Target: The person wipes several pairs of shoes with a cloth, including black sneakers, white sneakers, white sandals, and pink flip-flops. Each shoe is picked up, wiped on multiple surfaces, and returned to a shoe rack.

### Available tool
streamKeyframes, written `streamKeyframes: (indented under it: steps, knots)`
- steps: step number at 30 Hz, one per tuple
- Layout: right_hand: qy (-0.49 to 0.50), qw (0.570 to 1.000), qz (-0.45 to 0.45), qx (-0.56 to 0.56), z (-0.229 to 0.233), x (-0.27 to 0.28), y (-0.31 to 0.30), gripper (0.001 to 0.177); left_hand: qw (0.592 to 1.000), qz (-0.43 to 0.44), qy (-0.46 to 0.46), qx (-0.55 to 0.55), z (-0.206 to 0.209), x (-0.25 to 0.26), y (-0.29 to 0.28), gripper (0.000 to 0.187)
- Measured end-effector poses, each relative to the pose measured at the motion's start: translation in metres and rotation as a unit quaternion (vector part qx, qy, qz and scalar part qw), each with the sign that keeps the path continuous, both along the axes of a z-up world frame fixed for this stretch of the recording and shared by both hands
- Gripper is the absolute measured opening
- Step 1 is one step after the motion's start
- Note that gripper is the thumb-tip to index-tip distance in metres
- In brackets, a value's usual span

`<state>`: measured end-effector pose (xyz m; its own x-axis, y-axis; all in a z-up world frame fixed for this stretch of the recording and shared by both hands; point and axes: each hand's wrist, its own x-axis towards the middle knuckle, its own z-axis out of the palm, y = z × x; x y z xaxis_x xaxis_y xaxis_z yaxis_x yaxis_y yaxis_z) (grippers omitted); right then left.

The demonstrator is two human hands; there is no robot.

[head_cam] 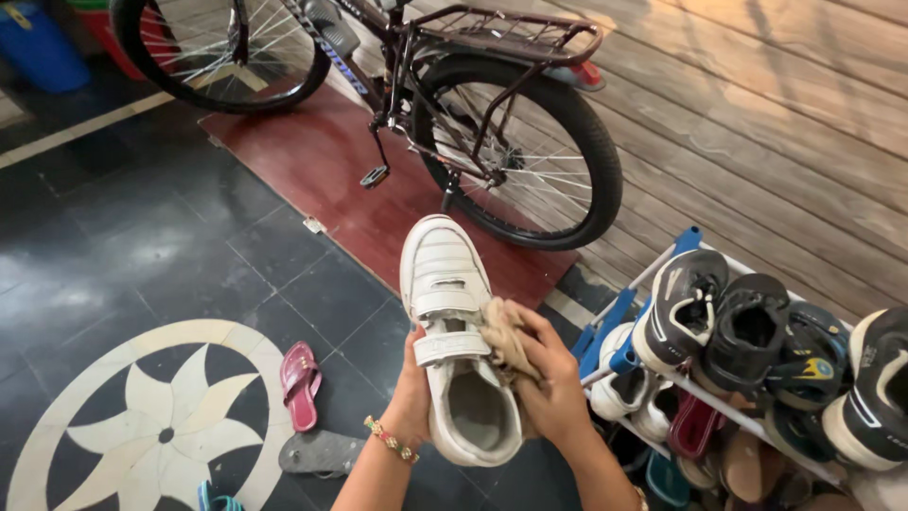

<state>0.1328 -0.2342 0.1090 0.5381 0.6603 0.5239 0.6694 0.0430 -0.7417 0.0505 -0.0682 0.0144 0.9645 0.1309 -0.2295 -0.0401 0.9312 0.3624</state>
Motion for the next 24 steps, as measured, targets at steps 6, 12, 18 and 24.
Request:
streamKeyframes:
  steps: [6, 12, 18, 24]
  knots:
    - [-0.057, 0.998, -0.003, -0.034, 0.034, 0.026, -0.011, 0.049, 0.998, 0.039, 0.02, 0.042, 0.024, -0.015, 0.024, 0.079]
    - [-0.148, 0.986, -0.064, 0.037, 0.084, 0.024, 0.025, 0.055, 0.979, 0.036, -0.006, 0.198, 0.04, -0.021, 0.003, 0.071]
    - [-0.044, 0.995, 0.082, 0.037, 0.044, 0.032, 0.047, 0.056, 0.953, 0.098, -0.056, 0.28, 0.04, -0.033, -0.011, 0.069]
    - [0.064, 0.998, 0.012, 0.008, 0.003, 0.037, 0.024, 0.047, 0.981, 0.096, -0.054, 0.161, 0.044, -0.04, 0.011, 0.071]
